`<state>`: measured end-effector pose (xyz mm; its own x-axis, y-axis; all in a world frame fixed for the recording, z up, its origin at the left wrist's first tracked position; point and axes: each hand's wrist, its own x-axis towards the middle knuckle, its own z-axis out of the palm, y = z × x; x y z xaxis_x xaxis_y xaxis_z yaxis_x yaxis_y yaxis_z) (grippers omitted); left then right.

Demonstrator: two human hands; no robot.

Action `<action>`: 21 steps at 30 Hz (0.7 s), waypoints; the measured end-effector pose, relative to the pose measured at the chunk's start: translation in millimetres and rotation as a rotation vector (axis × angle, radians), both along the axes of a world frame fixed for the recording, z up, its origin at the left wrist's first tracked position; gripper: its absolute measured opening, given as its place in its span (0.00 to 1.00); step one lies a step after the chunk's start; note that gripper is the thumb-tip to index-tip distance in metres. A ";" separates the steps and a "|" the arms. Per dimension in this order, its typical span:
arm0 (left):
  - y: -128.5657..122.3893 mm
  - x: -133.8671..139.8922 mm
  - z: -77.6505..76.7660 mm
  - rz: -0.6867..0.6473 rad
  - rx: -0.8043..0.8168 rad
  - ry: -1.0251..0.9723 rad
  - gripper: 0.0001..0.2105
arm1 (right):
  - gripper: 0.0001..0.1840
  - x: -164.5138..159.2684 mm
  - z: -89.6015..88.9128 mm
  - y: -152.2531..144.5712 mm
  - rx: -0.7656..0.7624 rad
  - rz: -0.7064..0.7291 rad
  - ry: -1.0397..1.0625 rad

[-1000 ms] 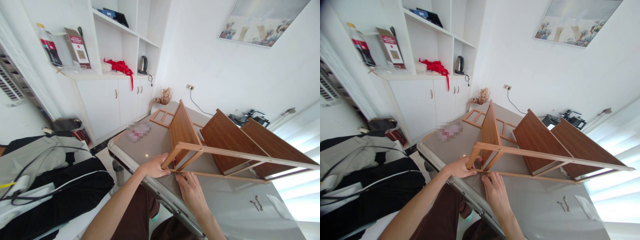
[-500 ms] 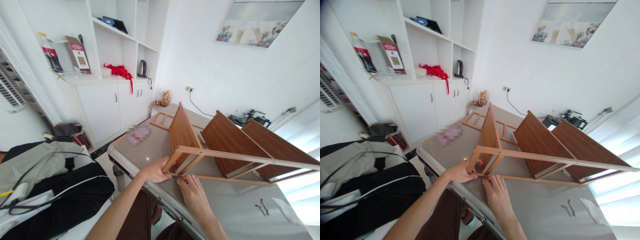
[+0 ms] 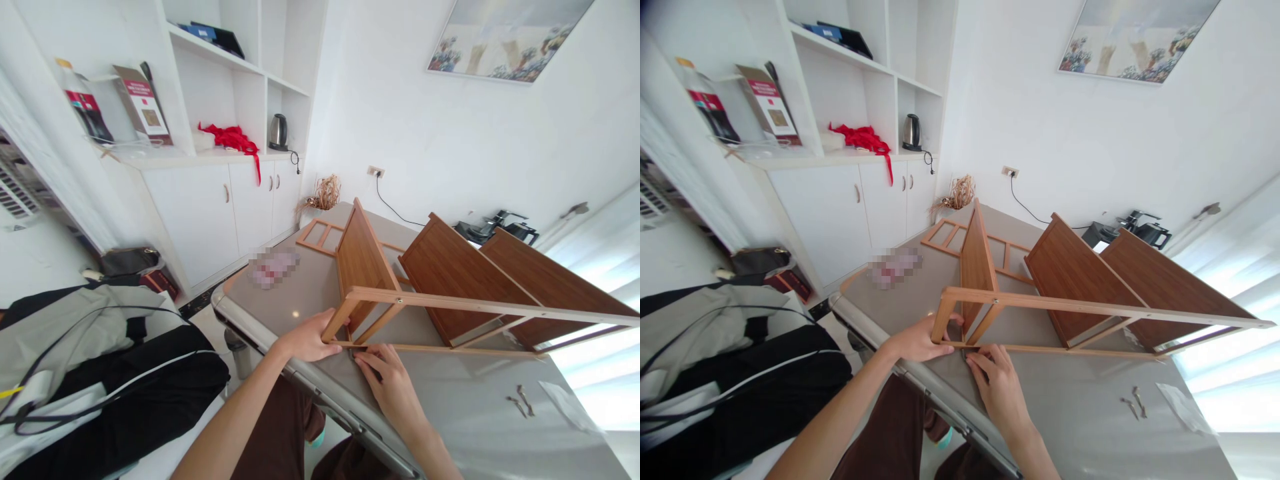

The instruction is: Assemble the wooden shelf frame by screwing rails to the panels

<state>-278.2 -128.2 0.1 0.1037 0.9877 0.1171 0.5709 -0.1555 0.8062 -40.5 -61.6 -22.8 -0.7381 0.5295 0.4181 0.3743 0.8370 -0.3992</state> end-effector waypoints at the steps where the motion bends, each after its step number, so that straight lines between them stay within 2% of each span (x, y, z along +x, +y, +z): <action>1: 0.0 0.2 0.1 0.002 -0.001 -0.004 0.25 | 0.11 0.6 -0.5 0.9 0.002 0.020 -0.002; 7: 0.2 0.7 -0.8 -0.006 -0.004 -0.065 0.26 | 0.10 4.8 -0.6 3.8 -0.025 0.090 -0.015; 12: 1.3 0.6 -4.1 0.000 -0.014 -0.078 0.26 | 0.09 6.7 2.5 1.2 -0.019 0.076 -0.029; 21: 0.3 0.5 -2.7 0.002 -0.025 -0.092 0.25 | 0.10 4.2 1.1 -7.3 0.081 0.039 -0.065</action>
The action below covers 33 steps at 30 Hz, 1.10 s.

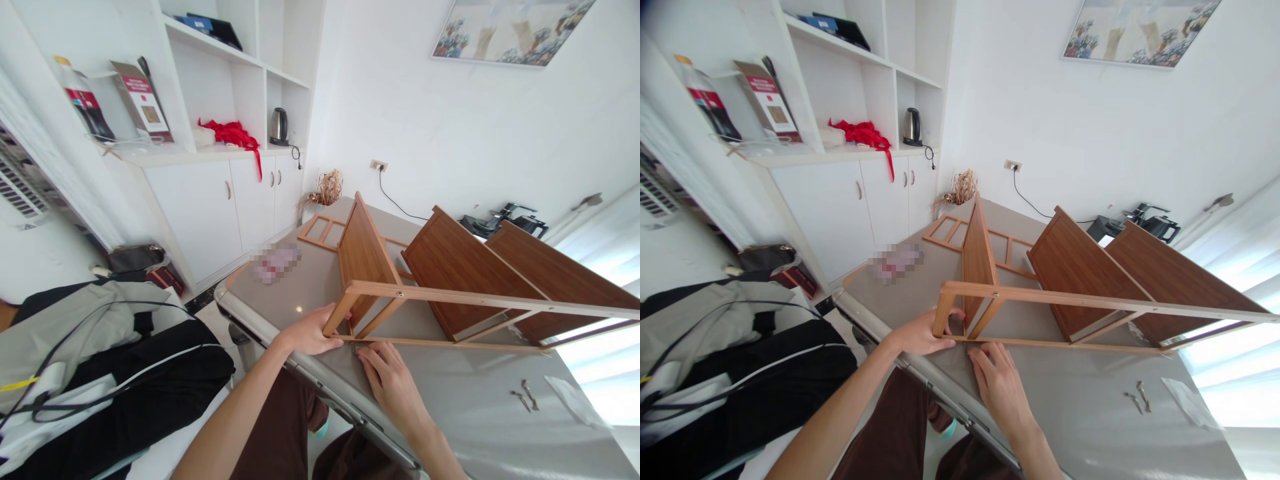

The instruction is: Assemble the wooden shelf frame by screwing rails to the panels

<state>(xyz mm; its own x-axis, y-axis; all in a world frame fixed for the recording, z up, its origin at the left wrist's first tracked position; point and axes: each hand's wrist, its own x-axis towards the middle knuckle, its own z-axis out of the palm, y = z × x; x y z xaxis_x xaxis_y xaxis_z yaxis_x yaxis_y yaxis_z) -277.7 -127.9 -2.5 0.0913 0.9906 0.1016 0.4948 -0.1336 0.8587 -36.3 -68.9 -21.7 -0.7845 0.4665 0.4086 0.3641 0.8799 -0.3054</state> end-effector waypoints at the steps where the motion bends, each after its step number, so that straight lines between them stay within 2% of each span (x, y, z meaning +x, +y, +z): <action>1: 0.0 0.1 0.2 0.000 0.003 0.005 0.25 | 0.10 -0.5 0.2 -0.5 0.005 0.004 0.002; 22: 0.7 -1.1 0.7 -0.001 0.016 0.081 0.25 | 0.12 -6.1 6.0 -1.3 0.079 0.016 -0.042; 33: 0.9 -0.7 -0.7 0.002 0.022 0.064 0.26 | 0.14 -12.0 14.4 -0.3 0.206 0.010 -0.126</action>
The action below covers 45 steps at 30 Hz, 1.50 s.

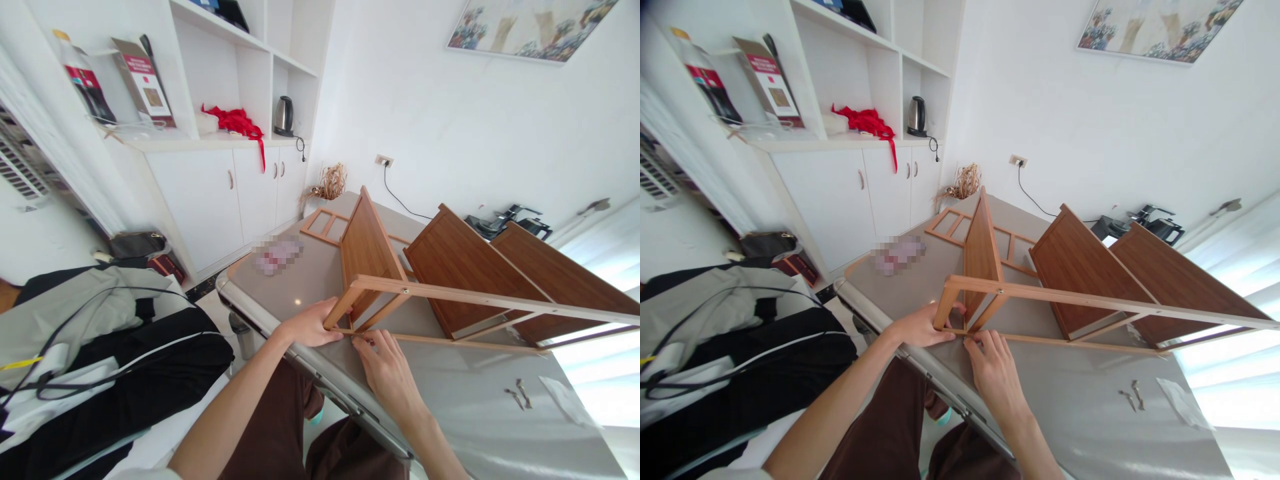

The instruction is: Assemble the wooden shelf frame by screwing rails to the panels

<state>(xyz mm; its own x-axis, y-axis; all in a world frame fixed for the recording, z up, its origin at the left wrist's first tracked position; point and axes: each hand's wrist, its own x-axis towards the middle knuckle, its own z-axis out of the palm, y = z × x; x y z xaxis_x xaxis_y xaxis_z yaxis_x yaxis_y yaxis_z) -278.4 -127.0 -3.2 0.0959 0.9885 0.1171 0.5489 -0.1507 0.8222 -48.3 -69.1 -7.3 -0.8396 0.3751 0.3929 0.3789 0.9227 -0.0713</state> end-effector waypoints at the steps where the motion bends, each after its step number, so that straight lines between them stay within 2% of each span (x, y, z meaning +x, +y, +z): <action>1: 0.0 0.0 0.0 -0.001 0.003 -0.001 0.26 | 0.14 -0.6 0.8 -0.1 0.006 0.003 -0.011; 10: -0.7 0.0 0.6 0.006 0.003 0.000 0.25 | 0.14 1.2 -1.9 -2.4 -0.005 0.027 0.013; 16: -0.3 0.1 -1.3 0.013 -0.014 -0.009 0.26 | 0.12 2.5 -6.5 -4.0 -0.045 -0.029 0.097; 28: -1.1 -0.2 2.5 0.007 -0.003 0.000 0.24 | 0.12 5.3 -8.6 1.1 -0.293 -0.054 0.181; 33: -1.8 0.1 2.7 0.012 -0.009 0.015 0.25 | 0.12 7.4 -11.4 4.4 -0.274 0.006 0.167; 40: -1.4 0.3 2.1 0.018 -0.013 0.038 0.26 | 0.12 10.3 -12.1 2.5 -0.291 0.013 0.197; 45: -0.4 0.1 -1.9 0.015 0.026 0.018 0.26 | 0.11 13.2 -11.0 1.7 -0.278 0.027 0.144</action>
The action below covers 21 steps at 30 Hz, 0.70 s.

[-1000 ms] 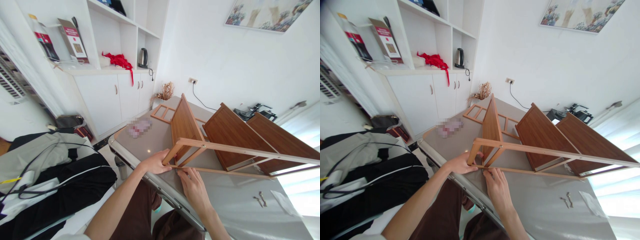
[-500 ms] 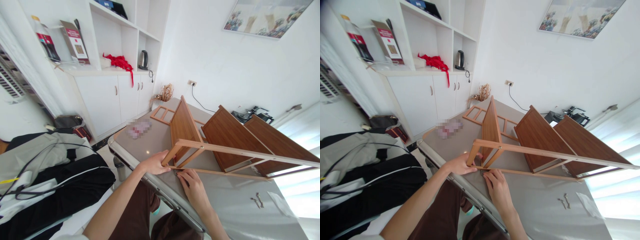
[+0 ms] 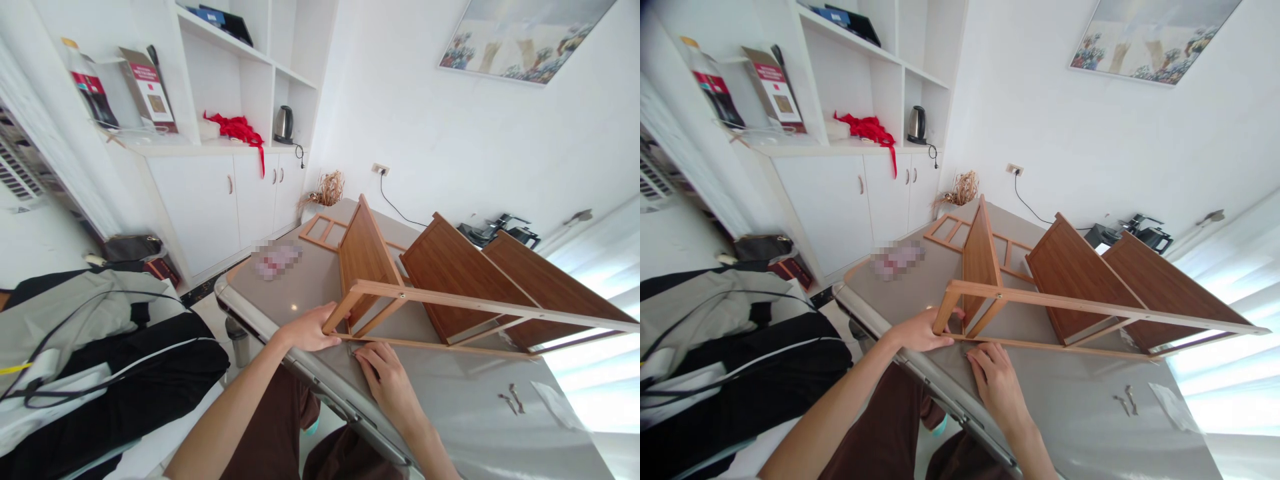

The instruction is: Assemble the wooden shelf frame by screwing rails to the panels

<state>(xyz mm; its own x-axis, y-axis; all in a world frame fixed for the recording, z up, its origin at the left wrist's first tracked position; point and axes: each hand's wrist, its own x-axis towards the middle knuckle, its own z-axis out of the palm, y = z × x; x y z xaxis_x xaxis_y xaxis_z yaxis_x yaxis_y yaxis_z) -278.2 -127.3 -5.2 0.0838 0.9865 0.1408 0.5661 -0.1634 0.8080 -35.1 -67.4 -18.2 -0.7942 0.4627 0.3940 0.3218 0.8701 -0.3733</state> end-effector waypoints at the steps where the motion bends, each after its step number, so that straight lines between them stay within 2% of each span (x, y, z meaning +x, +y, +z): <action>1: 0.0 0.1 -0.3 0.001 0.003 -0.006 0.26 | 0.11 0.0 0.4 -0.2 0.015 0.002 -0.014; 9: -1.4 0.0 2.2 0.002 -0.021 -0.013 0.26 | 0.12 -4.7 2.3 -3.6 0.101 -0.017 -0.067; 21: 0.0 -1.3 0.2 0.001 -0.020 -0.009 0.26 | 0.11 -7.2 4.2 -0.7 0.134 -0.022 -0.073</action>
